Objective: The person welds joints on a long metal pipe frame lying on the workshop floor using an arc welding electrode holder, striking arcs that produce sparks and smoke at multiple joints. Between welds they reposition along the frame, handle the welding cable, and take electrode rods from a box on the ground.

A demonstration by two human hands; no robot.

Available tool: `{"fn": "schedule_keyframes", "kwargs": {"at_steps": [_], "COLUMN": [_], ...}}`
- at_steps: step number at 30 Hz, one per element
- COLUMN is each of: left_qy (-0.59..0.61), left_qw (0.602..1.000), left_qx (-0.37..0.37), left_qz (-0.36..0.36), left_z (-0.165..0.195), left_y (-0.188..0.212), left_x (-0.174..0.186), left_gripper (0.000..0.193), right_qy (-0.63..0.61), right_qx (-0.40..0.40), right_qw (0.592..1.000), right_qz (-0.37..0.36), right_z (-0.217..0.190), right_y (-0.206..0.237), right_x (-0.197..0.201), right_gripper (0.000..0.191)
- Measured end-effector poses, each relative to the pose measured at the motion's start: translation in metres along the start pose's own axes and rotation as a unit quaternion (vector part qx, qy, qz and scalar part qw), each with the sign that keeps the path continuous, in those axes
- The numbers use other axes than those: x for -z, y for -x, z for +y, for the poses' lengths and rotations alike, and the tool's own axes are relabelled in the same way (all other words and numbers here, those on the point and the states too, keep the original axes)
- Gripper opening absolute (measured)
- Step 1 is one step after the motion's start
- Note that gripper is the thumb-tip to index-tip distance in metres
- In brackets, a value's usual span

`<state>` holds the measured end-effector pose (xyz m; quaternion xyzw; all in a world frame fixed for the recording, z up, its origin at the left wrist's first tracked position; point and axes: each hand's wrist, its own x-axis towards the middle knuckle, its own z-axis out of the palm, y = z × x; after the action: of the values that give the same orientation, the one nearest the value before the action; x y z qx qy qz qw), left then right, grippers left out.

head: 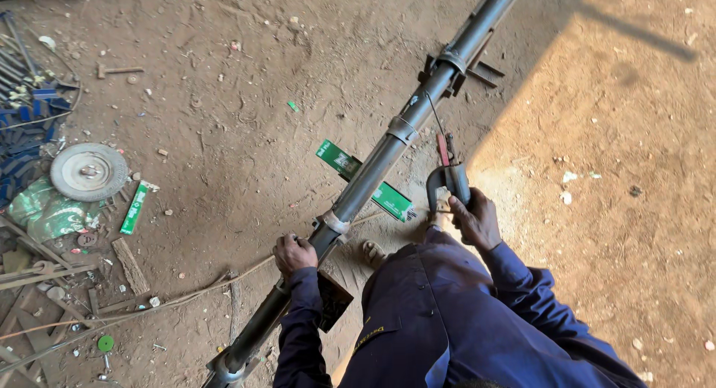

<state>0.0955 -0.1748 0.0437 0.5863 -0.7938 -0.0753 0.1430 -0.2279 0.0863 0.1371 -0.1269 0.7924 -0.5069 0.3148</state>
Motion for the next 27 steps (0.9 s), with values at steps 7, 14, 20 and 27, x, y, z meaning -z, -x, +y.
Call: {"fn": "schedule_keyframes", "kwargs": {"at_steps": [7,14,20,27], "left_qy": [0.003,0.025,0.027,0.033], "left_qw": [1.000,0.999,0.999,0.999], "left_qx": [-0.019,-0.021,-0.041,-0.026], "left_qz": [0.016,0.007,0.005,-0.015], "left_z": [-0.003,0.002,0.002,0.007], "left_y": [0.001,0.001,0.002,0.000], "left_x": [-0.003,0.003,0.005,0.010], "left_gripper": [0.014,0.013,0.010,0.014], "right_qy": [0.016,0.031,0.031,0.003], "right_qx": [-0.003,-0.006,0.024,-0.024], "right_qw": [1.000,0.999,0.999,1.000], "right_qz": [0.001,0.016,0.004,-0.012], "right_z": [0.005,-0.003,-0.001,-0.014], "right_y": [-0.001,0.002,0.004,0.006], "right_x": [-0.001,-0.002,-0.003,-0.008], "right_gripper": [0.048,0.048,0.047,0.045]}}
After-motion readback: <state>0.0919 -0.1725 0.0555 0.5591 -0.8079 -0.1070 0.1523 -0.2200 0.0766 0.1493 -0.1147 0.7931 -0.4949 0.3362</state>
